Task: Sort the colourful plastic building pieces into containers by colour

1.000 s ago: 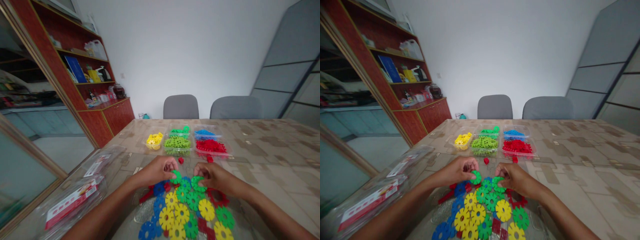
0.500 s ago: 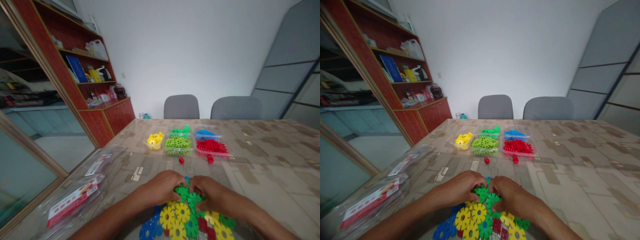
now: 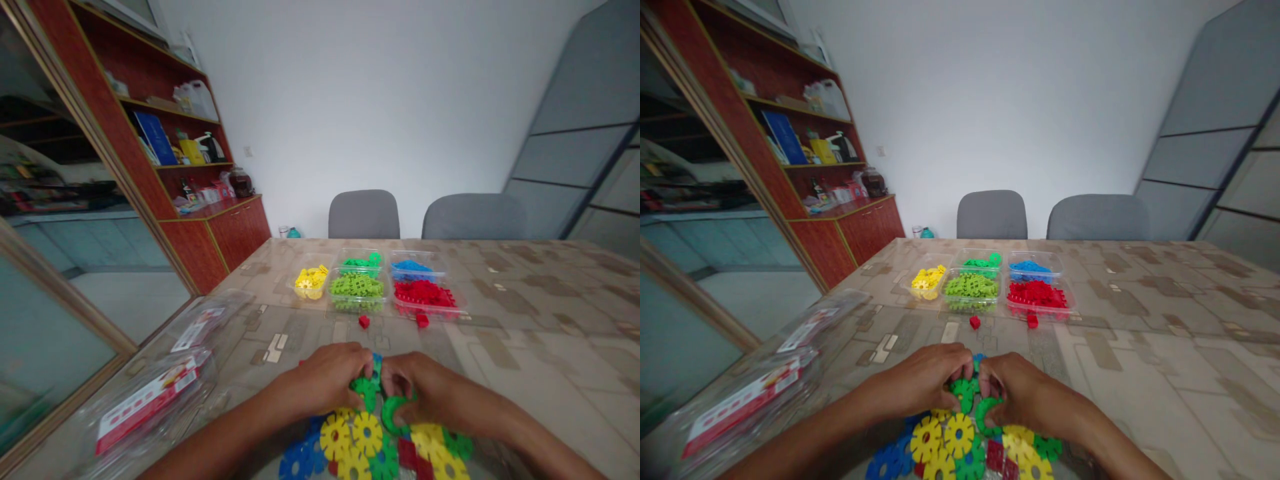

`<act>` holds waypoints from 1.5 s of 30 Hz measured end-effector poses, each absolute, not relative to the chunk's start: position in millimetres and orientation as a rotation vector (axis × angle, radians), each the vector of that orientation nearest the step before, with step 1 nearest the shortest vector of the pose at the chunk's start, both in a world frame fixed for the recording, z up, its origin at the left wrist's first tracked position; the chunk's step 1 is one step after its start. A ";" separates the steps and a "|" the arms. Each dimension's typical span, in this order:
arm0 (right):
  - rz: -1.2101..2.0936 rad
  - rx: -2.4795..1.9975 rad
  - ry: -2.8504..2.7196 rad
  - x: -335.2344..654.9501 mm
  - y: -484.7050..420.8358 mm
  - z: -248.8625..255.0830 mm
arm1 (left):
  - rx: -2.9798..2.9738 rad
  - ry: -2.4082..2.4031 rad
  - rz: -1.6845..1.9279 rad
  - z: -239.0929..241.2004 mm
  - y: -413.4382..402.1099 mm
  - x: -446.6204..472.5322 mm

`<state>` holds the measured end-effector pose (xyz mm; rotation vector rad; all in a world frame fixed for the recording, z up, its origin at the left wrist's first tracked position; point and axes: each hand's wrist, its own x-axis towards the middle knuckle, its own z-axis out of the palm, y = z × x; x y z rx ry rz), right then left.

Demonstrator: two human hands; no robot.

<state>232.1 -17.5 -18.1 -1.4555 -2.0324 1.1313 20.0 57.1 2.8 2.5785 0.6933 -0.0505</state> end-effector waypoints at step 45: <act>1.291 -1.318 -1.670 252.8 0.5 -22.1 | 1.828 0.694 0.623 -2.4 77.1 21.6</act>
